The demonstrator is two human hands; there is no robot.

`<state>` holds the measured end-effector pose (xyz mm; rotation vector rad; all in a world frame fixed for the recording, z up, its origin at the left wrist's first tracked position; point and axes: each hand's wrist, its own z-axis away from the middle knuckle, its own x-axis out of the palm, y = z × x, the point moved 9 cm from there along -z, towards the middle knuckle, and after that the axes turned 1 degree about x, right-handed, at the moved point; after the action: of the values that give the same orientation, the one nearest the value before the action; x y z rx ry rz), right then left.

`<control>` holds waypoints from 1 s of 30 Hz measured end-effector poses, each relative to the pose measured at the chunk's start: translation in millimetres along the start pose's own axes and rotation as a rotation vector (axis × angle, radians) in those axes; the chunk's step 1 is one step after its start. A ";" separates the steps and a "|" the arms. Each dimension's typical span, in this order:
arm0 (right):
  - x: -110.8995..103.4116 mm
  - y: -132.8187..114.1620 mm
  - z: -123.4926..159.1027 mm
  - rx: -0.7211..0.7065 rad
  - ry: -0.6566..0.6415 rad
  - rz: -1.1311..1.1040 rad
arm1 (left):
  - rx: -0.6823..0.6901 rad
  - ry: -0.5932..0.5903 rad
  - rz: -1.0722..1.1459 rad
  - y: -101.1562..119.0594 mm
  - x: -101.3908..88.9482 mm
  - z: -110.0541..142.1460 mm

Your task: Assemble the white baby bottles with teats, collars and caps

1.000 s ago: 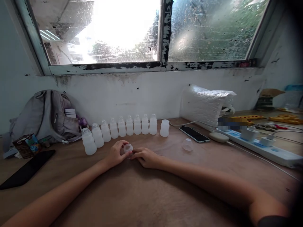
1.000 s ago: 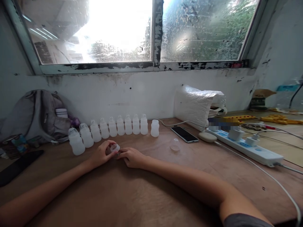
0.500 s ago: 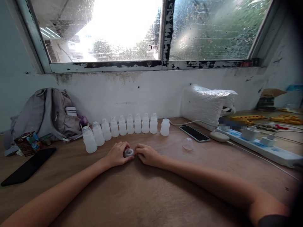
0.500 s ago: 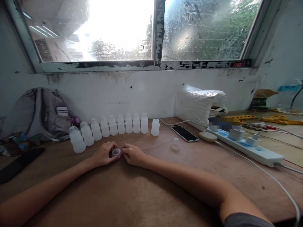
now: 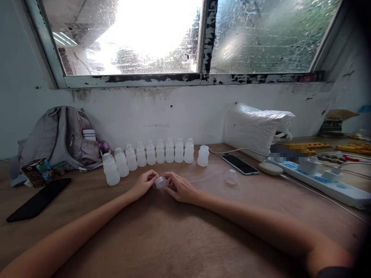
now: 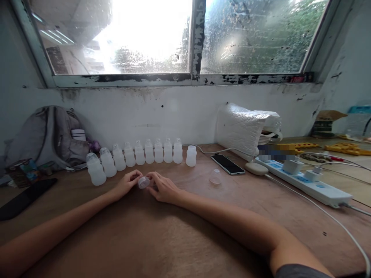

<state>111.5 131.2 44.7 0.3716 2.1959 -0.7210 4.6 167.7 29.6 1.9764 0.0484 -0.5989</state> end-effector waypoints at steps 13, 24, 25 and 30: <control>-14.5 48.9 -3.4 0.322 0.184 -0.427 | -0.156 0.038 0.284 14.7 38.2 16.6; -5.2 49.9 -4.0 0.326 0.113 -0.469 | -0.080 -0.010 0.296 16.7 41.1 14.0; -4.7 50.8 -4.0 0.330 0.109 -0.464 | -0.076 -0.022 0.294 17.1 42.0 14.2; -8.9 59.2 -3.3 0.338 0.175 -0.391 | -0.071 -0.053 0.270 14.8 44.6 13.9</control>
<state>143.4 180.0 30.9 0.1755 2.3394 -1.3262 42.5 138.9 17.9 1.8572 -0.2238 -0.4662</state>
